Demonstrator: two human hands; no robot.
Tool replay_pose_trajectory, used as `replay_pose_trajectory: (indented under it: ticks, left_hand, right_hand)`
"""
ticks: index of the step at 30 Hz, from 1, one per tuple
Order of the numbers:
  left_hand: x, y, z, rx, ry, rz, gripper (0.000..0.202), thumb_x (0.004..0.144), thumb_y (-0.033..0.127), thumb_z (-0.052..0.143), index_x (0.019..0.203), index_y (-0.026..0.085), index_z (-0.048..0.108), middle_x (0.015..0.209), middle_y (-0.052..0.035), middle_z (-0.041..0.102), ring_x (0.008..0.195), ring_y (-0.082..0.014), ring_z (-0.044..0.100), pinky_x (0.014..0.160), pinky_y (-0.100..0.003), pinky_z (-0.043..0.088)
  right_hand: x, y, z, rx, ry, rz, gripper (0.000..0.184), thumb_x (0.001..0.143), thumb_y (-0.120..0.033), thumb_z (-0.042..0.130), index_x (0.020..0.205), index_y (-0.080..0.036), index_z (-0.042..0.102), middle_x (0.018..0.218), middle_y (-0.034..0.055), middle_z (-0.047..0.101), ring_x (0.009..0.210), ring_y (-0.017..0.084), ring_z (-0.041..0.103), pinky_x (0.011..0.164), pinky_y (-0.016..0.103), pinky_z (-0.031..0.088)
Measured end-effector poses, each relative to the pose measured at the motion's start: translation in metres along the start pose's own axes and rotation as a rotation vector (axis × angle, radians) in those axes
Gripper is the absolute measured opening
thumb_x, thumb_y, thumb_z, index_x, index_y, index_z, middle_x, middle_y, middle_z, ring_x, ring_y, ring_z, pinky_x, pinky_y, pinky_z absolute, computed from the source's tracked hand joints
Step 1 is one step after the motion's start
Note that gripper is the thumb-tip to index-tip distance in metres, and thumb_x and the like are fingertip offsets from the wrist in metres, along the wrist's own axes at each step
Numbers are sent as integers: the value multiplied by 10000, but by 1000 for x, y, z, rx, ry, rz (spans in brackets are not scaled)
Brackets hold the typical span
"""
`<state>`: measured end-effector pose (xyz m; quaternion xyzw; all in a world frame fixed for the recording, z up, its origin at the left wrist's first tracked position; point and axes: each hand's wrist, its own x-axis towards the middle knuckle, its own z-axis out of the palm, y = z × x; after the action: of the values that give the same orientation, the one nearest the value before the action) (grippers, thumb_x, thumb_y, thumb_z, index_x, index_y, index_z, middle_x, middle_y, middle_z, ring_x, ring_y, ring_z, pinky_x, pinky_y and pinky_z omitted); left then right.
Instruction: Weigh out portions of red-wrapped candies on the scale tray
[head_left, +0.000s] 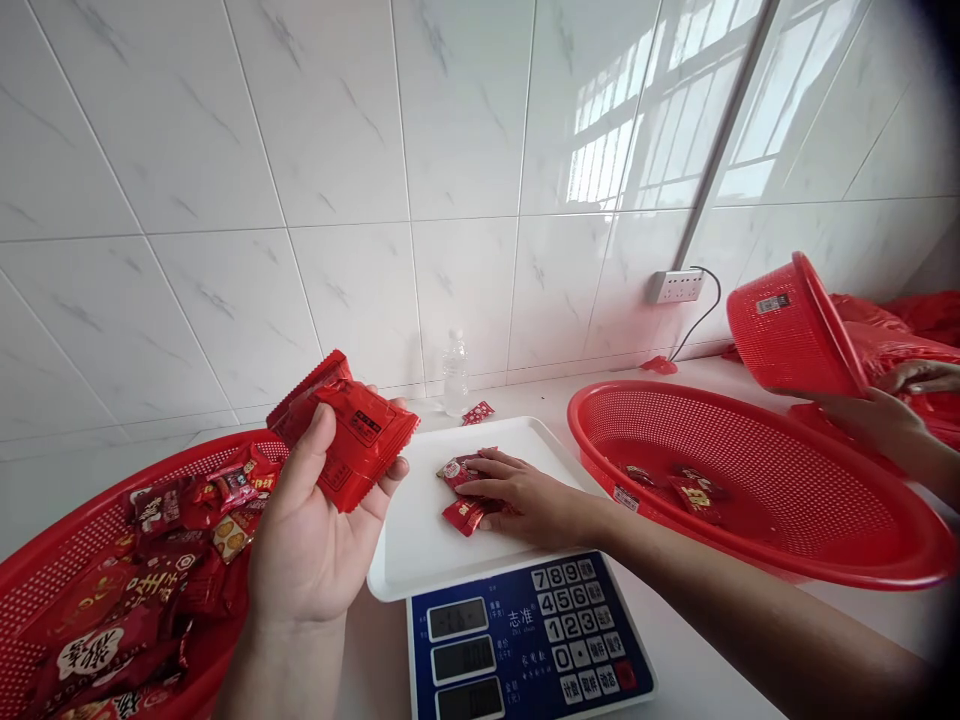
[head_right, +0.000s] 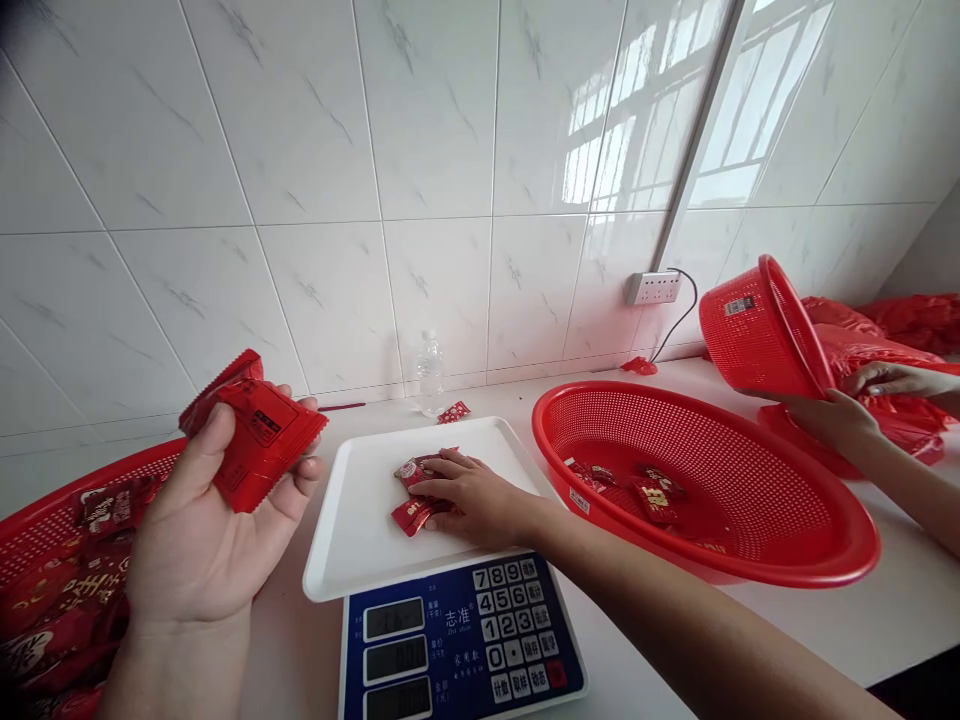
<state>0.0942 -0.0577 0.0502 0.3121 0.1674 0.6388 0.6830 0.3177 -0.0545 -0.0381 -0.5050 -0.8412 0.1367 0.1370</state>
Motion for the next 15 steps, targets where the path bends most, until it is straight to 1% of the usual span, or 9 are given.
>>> replay_pose_trajectory:
  ticks: [4,7,11,15]
  left_hand:
    - [0,0,0,8,-19,-3,186,912,250,527,922,229,711,877,-36,747,787,-187,706,507,-248,584]
    - [0,0,0,18,-27,-13,203,918,263,518,899,212,714,871,-51,748,789,-185,706,515,-242,582]
    - [-1,-1,0,13,-24,-22,189,916,256,525,911,219,710,875,-42,747,796,-181,705,517,-239,580]
    - [-2,-2,0,16,-25,-27,171,906,252,541,914,217,708,867,-37,747,787,-180,706,520,-236,580]
  right_hand:
    - [-2,5,3,-13,50,-54,437,922,-422,488,1315,-243,555,1453,83,420,1387,247,277,1145,471,219]
    - [-5,7,3,-24,58,-77,440,926,-413,483,1315,-220,555,1440,92,437,1374,239,303,1144,461,234]
    - [-7,9,4,-29,64,-90,442,923,-424,492,1319,-235,548,1433,83,446,1362,237,324,1134,459,254]
    - [-5,11,8,-64,105,-89,417,920,-426,508,1291,-245,567,1379,85,500,1289,241,414,1088,451,313]
